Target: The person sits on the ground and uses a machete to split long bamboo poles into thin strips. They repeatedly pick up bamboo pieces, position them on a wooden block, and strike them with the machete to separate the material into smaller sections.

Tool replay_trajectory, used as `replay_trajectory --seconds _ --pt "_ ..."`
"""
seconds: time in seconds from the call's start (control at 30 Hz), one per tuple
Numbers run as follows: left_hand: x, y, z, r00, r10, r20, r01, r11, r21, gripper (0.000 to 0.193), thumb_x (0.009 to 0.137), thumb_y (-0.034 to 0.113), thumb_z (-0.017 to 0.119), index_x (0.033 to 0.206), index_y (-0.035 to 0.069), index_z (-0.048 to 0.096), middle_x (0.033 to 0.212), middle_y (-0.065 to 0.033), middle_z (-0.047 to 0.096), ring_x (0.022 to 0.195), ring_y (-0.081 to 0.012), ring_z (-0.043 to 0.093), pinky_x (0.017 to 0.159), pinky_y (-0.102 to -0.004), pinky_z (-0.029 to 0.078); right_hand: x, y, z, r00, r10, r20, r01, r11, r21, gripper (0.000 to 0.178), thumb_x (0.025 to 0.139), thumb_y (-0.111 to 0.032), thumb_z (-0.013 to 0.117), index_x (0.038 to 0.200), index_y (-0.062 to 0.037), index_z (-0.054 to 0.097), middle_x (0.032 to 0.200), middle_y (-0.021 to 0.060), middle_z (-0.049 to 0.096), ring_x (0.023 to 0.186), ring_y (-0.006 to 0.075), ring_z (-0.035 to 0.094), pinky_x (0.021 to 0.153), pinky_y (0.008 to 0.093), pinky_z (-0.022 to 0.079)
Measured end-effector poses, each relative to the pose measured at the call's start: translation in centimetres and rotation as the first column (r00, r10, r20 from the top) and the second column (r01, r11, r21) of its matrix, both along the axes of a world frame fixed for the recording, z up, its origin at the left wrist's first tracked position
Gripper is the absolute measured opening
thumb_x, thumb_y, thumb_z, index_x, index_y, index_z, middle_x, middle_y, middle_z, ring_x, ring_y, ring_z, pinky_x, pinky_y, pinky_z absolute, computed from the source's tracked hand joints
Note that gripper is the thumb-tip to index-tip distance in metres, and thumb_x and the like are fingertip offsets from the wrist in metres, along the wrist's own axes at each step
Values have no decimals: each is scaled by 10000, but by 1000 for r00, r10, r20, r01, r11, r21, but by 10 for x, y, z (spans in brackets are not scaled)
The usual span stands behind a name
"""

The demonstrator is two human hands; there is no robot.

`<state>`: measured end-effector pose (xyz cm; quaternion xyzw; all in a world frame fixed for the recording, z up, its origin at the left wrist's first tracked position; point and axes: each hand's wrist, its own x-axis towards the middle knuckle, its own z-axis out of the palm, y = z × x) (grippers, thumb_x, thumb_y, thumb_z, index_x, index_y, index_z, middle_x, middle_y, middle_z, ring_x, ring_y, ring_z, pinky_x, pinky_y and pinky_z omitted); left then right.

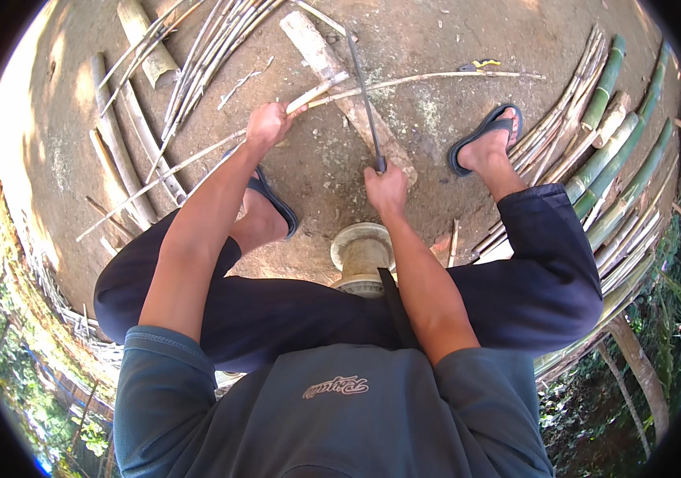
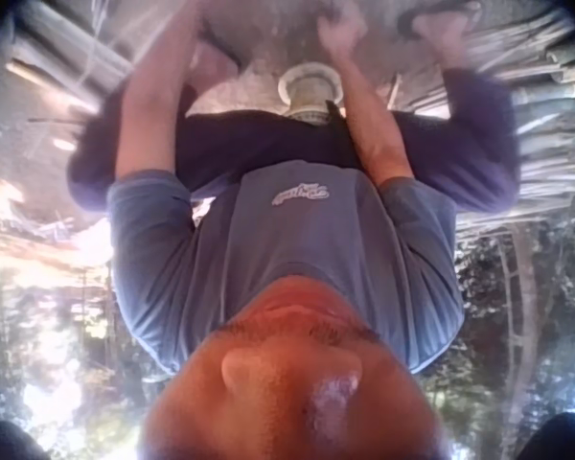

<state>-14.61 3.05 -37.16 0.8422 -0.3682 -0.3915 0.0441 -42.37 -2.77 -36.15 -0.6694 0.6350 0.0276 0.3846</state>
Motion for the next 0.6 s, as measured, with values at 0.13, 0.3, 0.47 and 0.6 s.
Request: replay_trajectory --seconds 0.13,0.3,0.47,0.6 --pt "-4 10 -6 1000 3 27 -3 1000 18 515 920 608 479 990 153 710 853 -156 700 836 -377 664 754 -491 513 19 -4 21 989 -17 145 23 999 -37 271 728 -237 632 781 29 633 665 198 620 645 330 626 683 428 492" --pt "-11 6 -3 997 -30 66 29 1000 12 519 924 607 471 1000 148 702 835 -160 694 815 -380 663 741 -489 515 26 -11 9 999 -3 -46 10 991 133 275 737 -246 643 744 27 621 643 174 612 603 282 602 653 422 485" --pt "-7 2 0 999 -9 54 11 999 -34 475 934 575 480 1033 163 695 852 -184 691 845 -383 659 762 -489 510 21 -2 11 995 -68 74 55 986 154 244 739 -225 640 805 9 617 734 210 642 740 366 644 728 437 492" --pt "-4 18 -8 994 -28 110 38 996 -86 497 938 565 483 1011 108 665 838 -210 684 853 -393 659 760 -499 506 10 3 13 953 -227 200 237 971 -27 257 752 -235 636 832 9 622 733 212 632 726 358 635 744 448 490"
